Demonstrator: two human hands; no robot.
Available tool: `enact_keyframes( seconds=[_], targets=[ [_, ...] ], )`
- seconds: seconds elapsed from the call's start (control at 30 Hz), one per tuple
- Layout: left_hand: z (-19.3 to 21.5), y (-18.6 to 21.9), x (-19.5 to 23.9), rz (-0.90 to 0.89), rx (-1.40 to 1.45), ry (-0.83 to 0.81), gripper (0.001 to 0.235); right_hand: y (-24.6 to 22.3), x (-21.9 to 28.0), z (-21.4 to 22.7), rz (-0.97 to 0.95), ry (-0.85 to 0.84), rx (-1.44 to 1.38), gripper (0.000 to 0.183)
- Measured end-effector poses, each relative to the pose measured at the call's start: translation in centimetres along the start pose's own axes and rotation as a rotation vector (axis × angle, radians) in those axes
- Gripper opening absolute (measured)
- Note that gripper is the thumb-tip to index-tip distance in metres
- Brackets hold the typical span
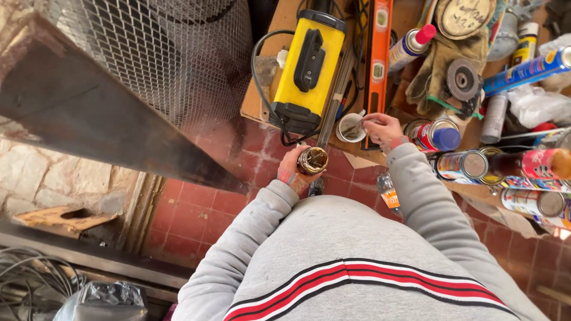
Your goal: Sorting and transferring screws and small hardware components between containers in a workshop.
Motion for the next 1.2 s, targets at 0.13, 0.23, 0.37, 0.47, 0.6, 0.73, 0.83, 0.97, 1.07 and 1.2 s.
enact_keyframes(
  seconds=[0.13, 0.23, 0.37, 0.47, 0.6, 0.73, 0.83, 0.97, 1.07, 1.2],
  targets=[
    [-0.4, -0.3, 0.1, -0.009, 0.013, -0.027, 0.073, -5.9, 6.6, -2.8, -0.022, -0.085, -0.469, 0.012],
    [-0.5, -0.5, 0.2, -0.032, 0.022, -0.033, 0.076, -7.5, 9.5, -5.1, 0.010, -0.276, -0.488, 0.010],
    [0.3, -0.1, 0.2, -0.061, 0.034, -0.024, 0.078, -8.7, 12.2, -9.0, 0.105, -0.615, -0.537, 0.013],
    [1.4, 0.0, 0.2, -0.065, 0.040, -0.015, 0.077, -10.3, 13.3, -12.0, 0.110, -0.578, -0.401, 0.013],
    [3.6, 1.2, 0.3, 0.010, 0.062, -0.014, 0.075, -11.9, 14.1, -14.7, 0.056, -0.466, -0.073, 0.018],
    [4.6, 1.1, 0.4, 0.064, 0.067, -0.011, 0.072, -11.9, 13.4, -15.6, 0.046, -0.417, 0.058, 0.022],
    [4.6, 0.4, 0.4, 0.040, 0.062, 0.004, 0.072, -11.7, 12.9, -16.1, 0.124, -0.453, 0.059, 0.022],
    [4.6, 0.2, 0.3, 0.003, 0.041, 0.012, 0.072, -12.1, 13.2, -16.7, 0.140, -0.505, 0.076, 0.021],
    [4.7, 0.6, 0.2, 0.000, 0.042, 0.000, 0.072, -12.2, 13.5, -16.9, 0.135, -0.497, 0.008, 0.021],
    [4.5, 0.2, 0.1, 0.005, 0.072, -0.023, 0.073, -12.2, 13.7, -17.1, 0.099, -0.417, -0.032, 0.018]
  ],
)
Point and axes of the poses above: each hand's wrist, its own x-axis away from the middle knuckle, its own z-axis out of the back of the hand, y = z × x, the point moved 2 cm from there along -x, towards the middle knuckle, and after that the axes turned 2 degrees about -z, right-handed, at the moved point
